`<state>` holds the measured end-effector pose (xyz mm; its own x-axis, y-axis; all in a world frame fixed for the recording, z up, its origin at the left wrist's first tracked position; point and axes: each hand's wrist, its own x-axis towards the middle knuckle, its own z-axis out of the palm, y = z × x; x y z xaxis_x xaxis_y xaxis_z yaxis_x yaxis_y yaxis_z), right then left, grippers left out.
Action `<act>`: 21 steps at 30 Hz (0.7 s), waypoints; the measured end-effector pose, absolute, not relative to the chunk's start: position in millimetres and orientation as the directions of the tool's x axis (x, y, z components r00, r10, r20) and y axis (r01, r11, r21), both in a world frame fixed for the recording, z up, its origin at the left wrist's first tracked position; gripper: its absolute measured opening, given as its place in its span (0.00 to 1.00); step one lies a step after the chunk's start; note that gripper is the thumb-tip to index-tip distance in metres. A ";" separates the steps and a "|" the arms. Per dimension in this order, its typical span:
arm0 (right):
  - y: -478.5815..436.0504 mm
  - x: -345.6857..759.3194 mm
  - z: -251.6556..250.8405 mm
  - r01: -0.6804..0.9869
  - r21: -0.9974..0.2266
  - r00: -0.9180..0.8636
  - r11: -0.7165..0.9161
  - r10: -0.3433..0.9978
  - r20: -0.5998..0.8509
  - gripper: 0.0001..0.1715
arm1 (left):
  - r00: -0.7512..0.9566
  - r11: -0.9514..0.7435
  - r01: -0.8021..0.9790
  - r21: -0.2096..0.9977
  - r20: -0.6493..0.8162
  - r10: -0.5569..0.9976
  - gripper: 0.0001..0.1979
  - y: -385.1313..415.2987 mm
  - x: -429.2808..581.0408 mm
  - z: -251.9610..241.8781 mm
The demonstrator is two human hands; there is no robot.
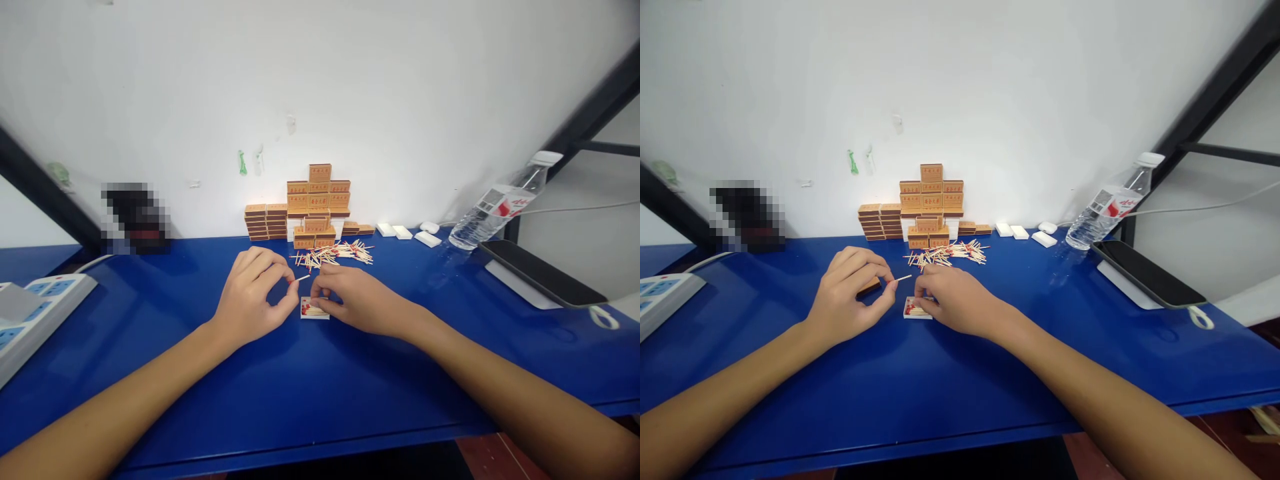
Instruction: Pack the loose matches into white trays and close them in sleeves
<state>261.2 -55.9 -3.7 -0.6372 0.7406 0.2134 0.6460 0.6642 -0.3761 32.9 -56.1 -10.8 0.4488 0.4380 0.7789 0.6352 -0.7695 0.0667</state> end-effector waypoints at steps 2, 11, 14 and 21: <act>-56.4 262.1 -2.8 0.662 -0.364 -0.638 0.656 0.747 0.186 0.06 | 0.449 -0.770 0.634 0.067 0.779 0.438 0.03 -55.8 32.8 -10.9; -55.3 268.8 -1.0 0.680 -0.340 -0.653 0.649 0.748 0.121 0.04 | 0.454 -0.773 0.630 0.074 0.772 0.444 0.03 -55.0 33.0 -11.4; -55.2 266.6 -4.5 0.670 -0.353 -0.663 0.653 0.741 0.111 0.05 | 0.460 -0.777 0.623 0.087 0.763 0.454 0.03 -54.7 32.3 -11.6; -48.1 276.8 2.1 0.662 -0.329 -0.640 0.674 0.736 0.221 0.07 | 0.499 -0.815 0.505 0.284 0.674 0.544 0.02 -55.1 33.9 -16.2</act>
<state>276.8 -48.1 2.1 -0.6401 0.7359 0.2205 0.6616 0.6740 -0.3286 33.9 -55.1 -16.2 0.4991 0.5441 0.6744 0.5054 -0.8150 0.2835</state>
